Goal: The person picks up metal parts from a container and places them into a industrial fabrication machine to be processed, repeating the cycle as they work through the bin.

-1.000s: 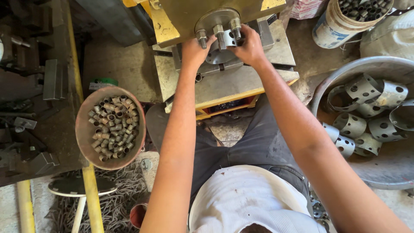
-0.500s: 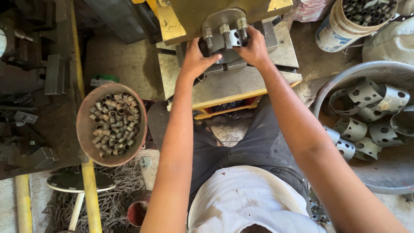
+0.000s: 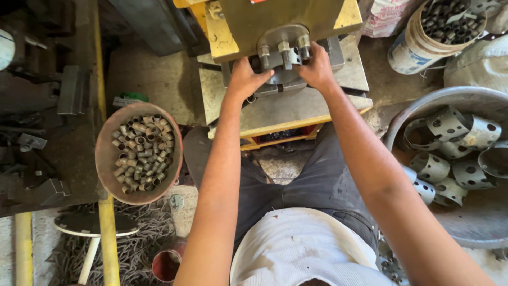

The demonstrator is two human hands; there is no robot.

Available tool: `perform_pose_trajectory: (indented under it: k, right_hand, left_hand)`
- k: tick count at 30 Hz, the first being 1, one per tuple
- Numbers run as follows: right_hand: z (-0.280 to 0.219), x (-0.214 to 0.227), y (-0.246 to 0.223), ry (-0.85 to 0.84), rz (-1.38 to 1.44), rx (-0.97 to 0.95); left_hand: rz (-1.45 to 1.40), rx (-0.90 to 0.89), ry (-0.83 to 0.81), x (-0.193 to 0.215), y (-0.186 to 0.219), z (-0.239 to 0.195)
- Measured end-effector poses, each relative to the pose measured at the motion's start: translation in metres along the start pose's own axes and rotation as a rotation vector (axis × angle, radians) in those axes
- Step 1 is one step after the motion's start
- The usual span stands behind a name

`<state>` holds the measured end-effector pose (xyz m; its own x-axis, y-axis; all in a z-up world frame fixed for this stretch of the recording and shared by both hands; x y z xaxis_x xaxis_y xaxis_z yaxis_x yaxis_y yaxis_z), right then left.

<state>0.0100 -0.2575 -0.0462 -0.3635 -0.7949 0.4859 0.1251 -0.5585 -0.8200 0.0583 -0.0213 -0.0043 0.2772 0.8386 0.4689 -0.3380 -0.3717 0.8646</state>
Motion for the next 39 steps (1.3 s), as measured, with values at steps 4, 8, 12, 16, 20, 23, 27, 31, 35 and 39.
perform_pose_trajectory:
  k: [4,8,12,16,20,23,27,31,35,39]
  right_hand:
    - [0.004,-0.005,0.024,0.04,-0.082,0.016]
    - [0.007,-0.011,0.017,-0.097,0.265,0.007]
    - [-0.006,-0.002,-0.016,-0.131,0.328,-0.065]
    - [-0.039,0.011,-0.057,-0.15,0.316,-0.019]
    - [-0.083,-0.004,-0.078,-0.233,0.526,-0.249]
    - [-0.135,-0.033,-0.077,-0.296,0.331,-0.399]
    - [-0.189,-0.075,-0.064,-0.39,0.591,-0.52]
    - [-0.215,-0.088,-0.059,-0.434,0.599,-0.562]
    - [-0.205,-0.072,-0.062,-0.375,0.599,-0.525]
    - [-0.166,-0.033,-0.064,-0.27,0.478,-0.536]
  left_hand:
    - [0.026,0.036,-0.043,-0.014,-0.013,0.012]
    - [0.01,-0.114,0.075,-0.002,-0.023,0.006]
    - [-0.077,-0.032,0.039,-0.003,-0.022,0.004]
    - [-0.145,-0.148,0.196,0.007,-0.01,-0.02]
    - [-0.422,-0.078,0.207,0.017,-0.005,-0.077]
    - [-0.823,0.084,0.08,0.026,-0.01,-0.136]
    - [-0.728,0.282,0.027,0.085,-0.052,-0.217]
    - [0.466,0.406,0.366,0.191,-0.167,-0.286]
    - [1.014,0.834,0.148,0.243,-0.292,-0.374]
    - [0.956,1.034,0.048,0.251,-0.316,-0.379]
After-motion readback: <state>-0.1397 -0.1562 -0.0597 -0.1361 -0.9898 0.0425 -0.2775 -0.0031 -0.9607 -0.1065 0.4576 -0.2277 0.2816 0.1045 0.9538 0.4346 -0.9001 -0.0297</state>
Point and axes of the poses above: each hand's wrist, its own z-axis towards the middle knuckle, its own x-axis out of the back of the hand, y = z × x, the point moved 6 cm from there along z, towards the middle knuckle, and after that the axes turned 6 degrees about -z, right-handed, at the moved point
